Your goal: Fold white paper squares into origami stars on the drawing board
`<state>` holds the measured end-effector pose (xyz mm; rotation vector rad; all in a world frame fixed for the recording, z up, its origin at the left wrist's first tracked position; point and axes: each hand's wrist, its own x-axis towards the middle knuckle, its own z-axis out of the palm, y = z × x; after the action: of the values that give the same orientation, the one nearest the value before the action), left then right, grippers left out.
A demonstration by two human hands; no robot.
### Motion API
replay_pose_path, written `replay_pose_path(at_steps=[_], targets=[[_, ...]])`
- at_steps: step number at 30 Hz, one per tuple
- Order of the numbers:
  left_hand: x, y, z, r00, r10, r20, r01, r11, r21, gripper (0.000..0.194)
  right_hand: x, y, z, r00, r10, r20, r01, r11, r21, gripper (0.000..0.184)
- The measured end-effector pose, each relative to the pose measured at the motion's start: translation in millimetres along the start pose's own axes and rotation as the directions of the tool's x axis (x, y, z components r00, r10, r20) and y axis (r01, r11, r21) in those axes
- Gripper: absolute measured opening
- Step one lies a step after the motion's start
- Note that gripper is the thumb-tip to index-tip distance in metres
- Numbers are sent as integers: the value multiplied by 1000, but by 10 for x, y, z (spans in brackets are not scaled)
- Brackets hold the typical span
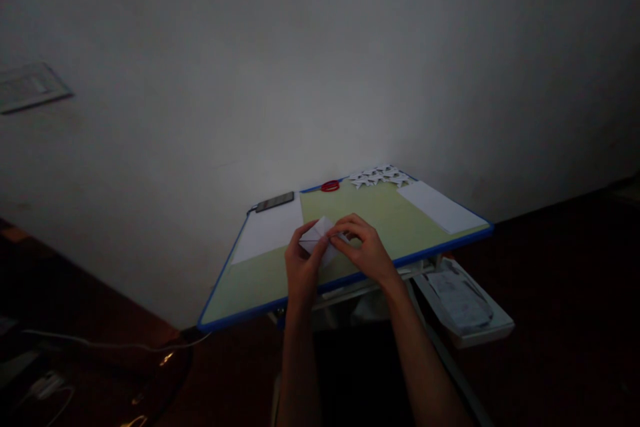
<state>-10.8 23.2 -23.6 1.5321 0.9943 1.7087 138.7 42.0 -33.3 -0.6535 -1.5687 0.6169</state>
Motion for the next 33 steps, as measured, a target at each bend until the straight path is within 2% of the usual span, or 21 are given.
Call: replay_pose_path(at_steps=[6, 13, 21, 27, 33], targets=[[4, -20, 5, 1000, 4, -3, -4, 1000, 3, 39, -14, 25, -2, 1000, 12, -17, -12, 1000, 27, 11], [12, -37, 3, 999, -9, -49, 11, 1000, 23, 40, -11, 12, 4, 995, -38, -90, 41, 999, 33, 8], [21, -46, 5, 996, 2, -95, -3, 1000, -6, 41, 5, 12, 23, 995, 4, -104, 0, 999, 39, 8], [14, -23, 24, 997, 1, -72, -3, 1000, -30, 49, 8, 11, 20, 993, 37, -109, -31, 998, 61, 9], [15, -38, 21, 996, 15, -92, -15, 1000, 1, 44, 10, 10, 28, 992, 83, -92, -74, 993, 94, 12]])
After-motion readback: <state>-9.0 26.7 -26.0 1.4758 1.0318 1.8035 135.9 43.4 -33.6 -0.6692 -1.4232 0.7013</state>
